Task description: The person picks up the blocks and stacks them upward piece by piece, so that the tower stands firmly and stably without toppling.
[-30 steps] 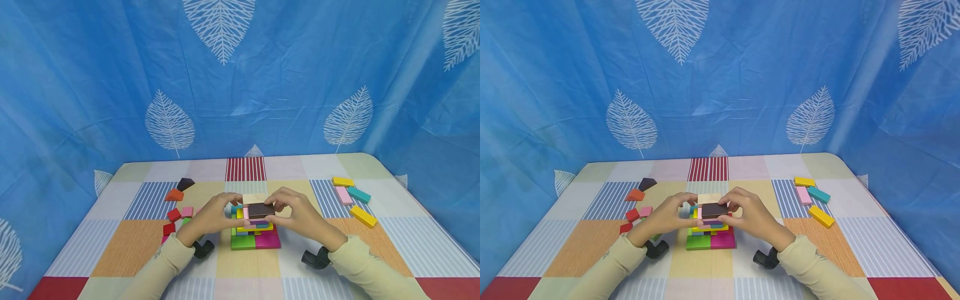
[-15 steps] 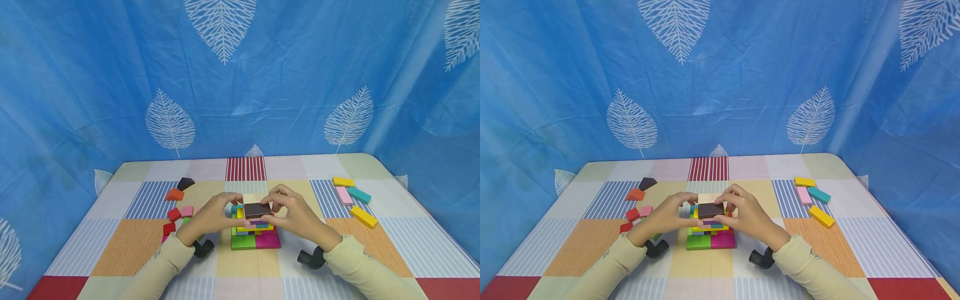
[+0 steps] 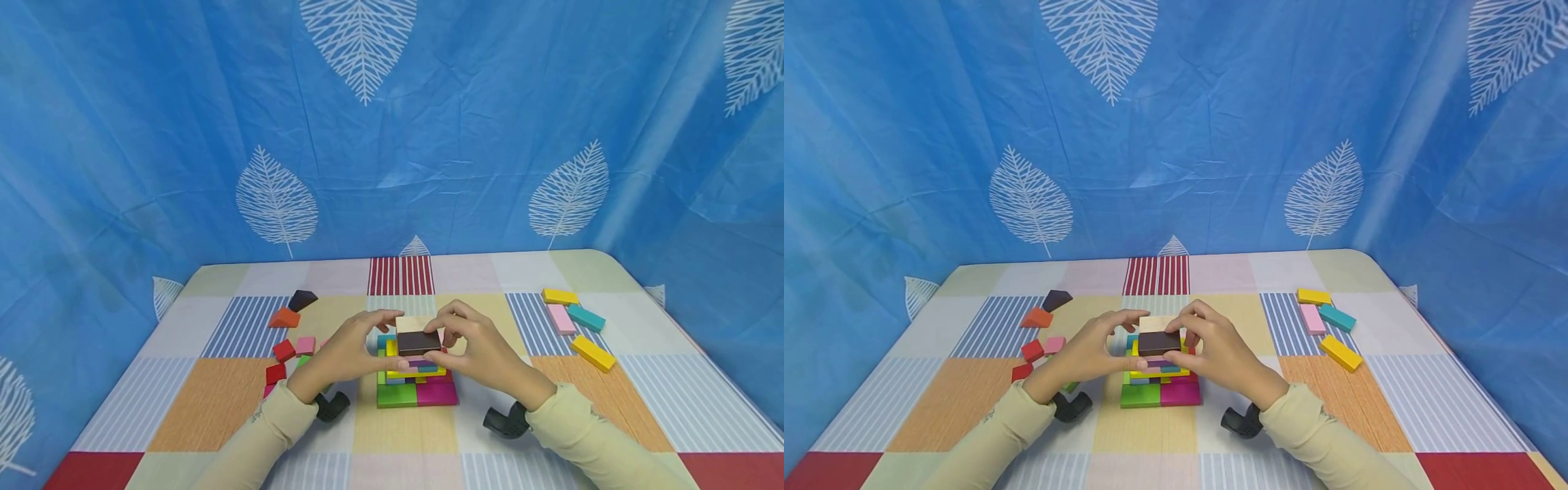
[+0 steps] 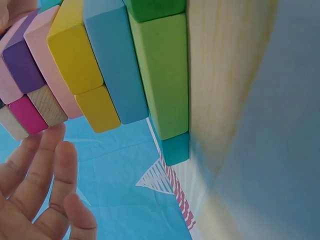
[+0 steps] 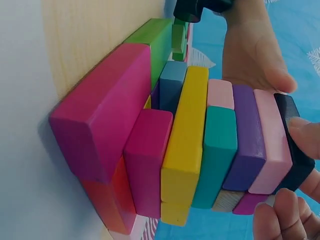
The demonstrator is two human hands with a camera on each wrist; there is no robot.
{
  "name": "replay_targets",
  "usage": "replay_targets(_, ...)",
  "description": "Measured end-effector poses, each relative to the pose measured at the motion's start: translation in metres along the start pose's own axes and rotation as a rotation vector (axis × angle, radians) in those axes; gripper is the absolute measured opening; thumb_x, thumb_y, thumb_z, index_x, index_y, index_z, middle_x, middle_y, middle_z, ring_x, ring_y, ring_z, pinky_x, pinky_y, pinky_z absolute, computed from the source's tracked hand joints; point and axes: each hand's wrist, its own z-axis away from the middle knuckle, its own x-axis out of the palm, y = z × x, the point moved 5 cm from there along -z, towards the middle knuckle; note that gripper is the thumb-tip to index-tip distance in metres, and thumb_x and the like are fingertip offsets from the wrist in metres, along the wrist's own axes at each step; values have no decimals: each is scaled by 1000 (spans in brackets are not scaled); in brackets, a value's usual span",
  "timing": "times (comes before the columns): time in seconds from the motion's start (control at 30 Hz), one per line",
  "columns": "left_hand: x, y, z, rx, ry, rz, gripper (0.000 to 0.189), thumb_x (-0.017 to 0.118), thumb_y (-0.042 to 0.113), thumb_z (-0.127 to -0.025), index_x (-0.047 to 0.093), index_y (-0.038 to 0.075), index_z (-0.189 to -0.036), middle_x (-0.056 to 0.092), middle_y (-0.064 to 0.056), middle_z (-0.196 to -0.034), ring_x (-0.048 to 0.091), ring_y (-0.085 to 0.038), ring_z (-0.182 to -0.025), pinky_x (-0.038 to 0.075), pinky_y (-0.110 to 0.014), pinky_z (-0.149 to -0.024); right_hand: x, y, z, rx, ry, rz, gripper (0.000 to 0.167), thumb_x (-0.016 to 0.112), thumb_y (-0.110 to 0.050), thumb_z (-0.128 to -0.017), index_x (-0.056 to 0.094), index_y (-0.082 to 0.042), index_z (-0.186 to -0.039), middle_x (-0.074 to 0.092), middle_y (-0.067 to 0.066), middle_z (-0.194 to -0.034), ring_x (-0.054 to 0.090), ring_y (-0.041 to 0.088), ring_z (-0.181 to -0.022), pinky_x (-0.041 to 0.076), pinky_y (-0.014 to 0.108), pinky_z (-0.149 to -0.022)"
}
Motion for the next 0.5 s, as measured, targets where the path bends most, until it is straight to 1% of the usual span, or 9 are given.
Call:
replay_targets(0.1,0,2,0,-5,3,11,82,91,37,-87,57,3,-154,67,-8,-137,62,-27,-121,54,-57,-101,-5,1,2,16,-7,-20,36,96,-6,-79,77,-9,-109,62,-5,-101,58,8,-74,57,33,-67)
replay_targets(0.2,1,3,0,-10,4,9,83,91,38,-87,57,3,-154,66,-9,-138,61,-27,-121,55,-56,-99,-13,5,5,45,-15,-56,38,96,-6,-81,76,-8,-113,65,-4,-101,61,7,-77,60,30,-72)
replay_targets(0.37,1,3,1,-18,5,10,83,90,39,-87,57,3,-154,66,-9,-139,60,-27,-122,55,-55,-99,-30,18,17,145,-45,-172,35,89,-1,-87,75,-4,-119,70,3,-108,68,16,-86,60,24,-85)
replay_targets(0.5,1,2,1,-11,6,15,81,90,39,-88,58,3,-152,66,-8,-138,61,-26,-121,55,-54,-98,-44,31,30,233,-62,-252,32,83,3,-92,72,0,-122,70,3,-111,69,17,-92,58,20,-90)
